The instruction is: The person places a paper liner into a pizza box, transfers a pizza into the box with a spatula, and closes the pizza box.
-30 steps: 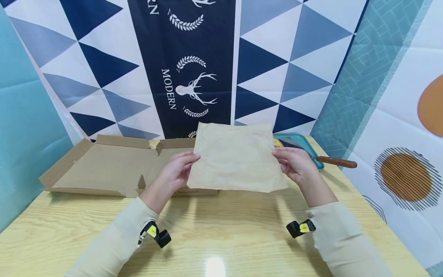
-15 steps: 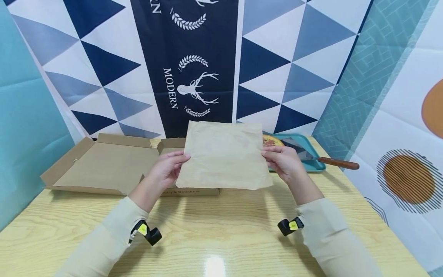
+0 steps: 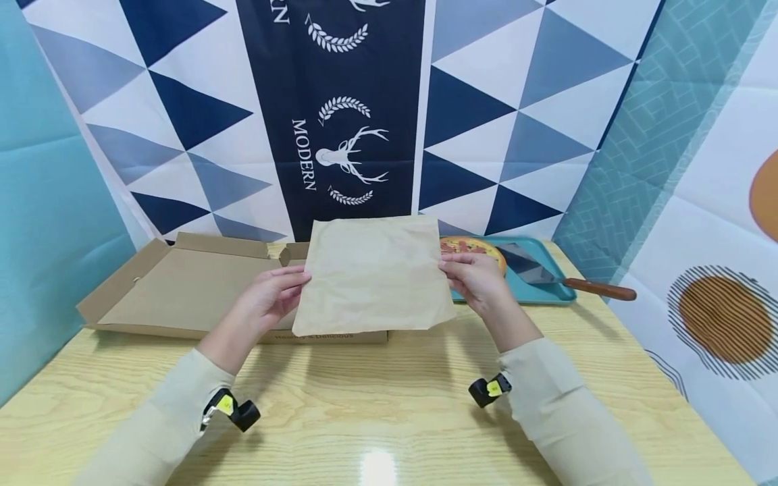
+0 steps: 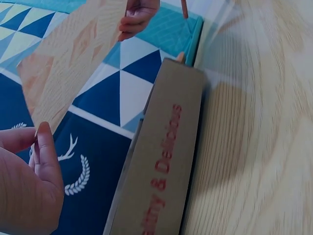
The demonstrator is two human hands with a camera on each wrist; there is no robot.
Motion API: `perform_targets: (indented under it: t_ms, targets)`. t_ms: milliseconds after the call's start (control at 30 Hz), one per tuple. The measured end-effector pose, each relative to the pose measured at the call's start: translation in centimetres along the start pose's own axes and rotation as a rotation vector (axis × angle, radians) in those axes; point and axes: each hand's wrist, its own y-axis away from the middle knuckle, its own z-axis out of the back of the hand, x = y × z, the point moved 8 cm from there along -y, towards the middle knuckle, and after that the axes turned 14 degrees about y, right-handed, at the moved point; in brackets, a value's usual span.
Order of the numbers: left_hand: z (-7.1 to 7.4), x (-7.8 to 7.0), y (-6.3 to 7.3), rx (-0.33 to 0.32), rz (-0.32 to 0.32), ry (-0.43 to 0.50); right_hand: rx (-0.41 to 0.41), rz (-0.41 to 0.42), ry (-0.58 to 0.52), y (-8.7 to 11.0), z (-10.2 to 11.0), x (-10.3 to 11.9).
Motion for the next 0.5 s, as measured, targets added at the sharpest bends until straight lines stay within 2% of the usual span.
perform_targets:
  t_ms: [200,300,400,500]
  targets:
    - [1.6,-1.1,0.5,0.009,0.015,-0.001,0.003,0.029,-0.069,-0.6,-0.8,0.4]
    - [2.3,-1.6,0.9,0.018,0.010,-0.036,0.014,0.026,-0.087,-0.9,-1.2,0.5]
    - [2.8,-2.1,1.3,0.075,0.014,-0.145,0.031,0.020,-0.103,-1.1,-1.7,0.5]
    - [2.9,-2.5,1.9,0.188,0.004,-0.318,0.045,0.021,-0.115,-1.5,-2.2,0.6]
